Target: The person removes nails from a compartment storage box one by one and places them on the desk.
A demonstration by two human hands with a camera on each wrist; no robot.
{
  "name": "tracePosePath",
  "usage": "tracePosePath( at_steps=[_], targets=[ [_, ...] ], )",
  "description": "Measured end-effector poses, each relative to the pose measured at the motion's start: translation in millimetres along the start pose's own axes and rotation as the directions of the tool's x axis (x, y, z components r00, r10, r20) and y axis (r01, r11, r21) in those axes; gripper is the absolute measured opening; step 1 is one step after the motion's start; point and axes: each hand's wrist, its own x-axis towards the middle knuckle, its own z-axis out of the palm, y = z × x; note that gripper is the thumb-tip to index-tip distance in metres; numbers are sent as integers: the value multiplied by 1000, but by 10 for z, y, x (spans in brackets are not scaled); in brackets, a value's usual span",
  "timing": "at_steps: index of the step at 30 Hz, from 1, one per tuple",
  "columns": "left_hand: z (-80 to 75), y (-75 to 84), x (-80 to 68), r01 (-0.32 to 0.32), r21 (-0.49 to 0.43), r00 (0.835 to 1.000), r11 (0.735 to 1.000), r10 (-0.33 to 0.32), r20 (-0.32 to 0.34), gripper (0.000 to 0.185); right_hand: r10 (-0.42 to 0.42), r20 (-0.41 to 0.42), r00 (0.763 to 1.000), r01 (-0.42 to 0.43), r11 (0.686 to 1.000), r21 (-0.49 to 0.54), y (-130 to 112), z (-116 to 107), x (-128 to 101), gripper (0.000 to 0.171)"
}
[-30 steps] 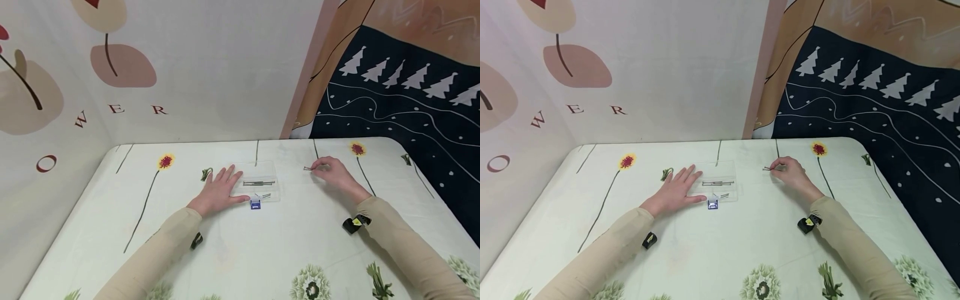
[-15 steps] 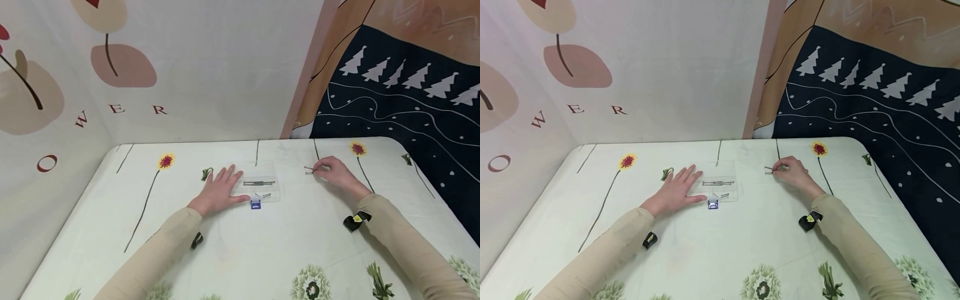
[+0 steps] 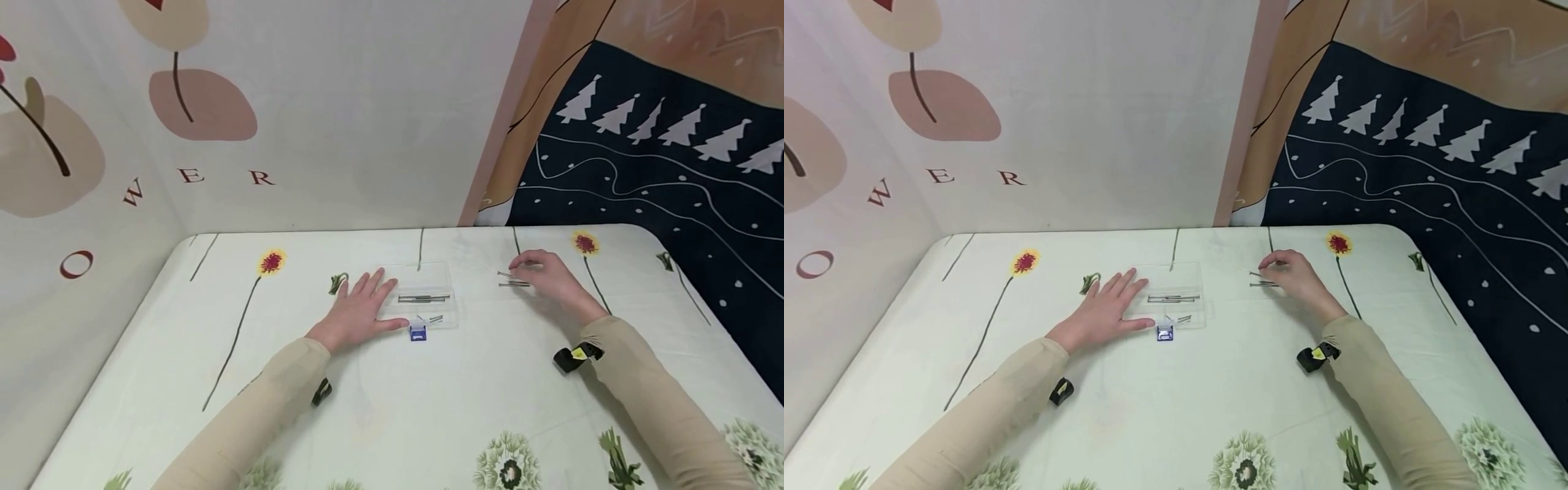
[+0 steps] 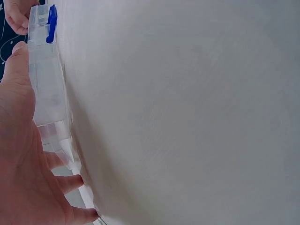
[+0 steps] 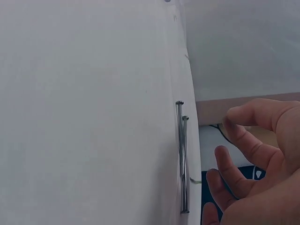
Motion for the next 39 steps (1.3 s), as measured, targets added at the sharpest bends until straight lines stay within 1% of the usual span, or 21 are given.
tracePosePath(
  at_steps=[4,9,15,20,25,27,32,39],
  targets=[
    [0,2,3,1,-4,1000,1000,-1,4,89,-19,6,1000,19,1000,-11,-28,30,7,23],
    [5,-3,8,6,-5,1000,1000,-6,4,89,-15,15,1000,15,1000,-8,-80,75,14,23],
    [14,-14,6,3,-5,1000,1000,-3,0,89,-20,44,999,19,1000,10,-164,157,-2,23],
    [10,-12,3,4,-7,1000,1000,-4,4,89,-44,77,996,42,999,29,-204,245,-7,25],
    [5,-13,1,4,-4,1000,1000,-4,4,89,-70,75,995,66,997,49,-233,310,11,25],
    [2,-13,0,3,-6,1000,1000,-3,4,89,-85,73,994,81,995,56,-241,340,20,24],
    [-7,-6,-4,-4,-16,1000,1000,4,-4,89,-152,81,985,149,988,46,-246,432,51,22],
    [-4,-5,-4,-1,-16,1000,1000,1,-3,89,-225,122,967,220,974,50,-287,570,68,20]
  ],
)
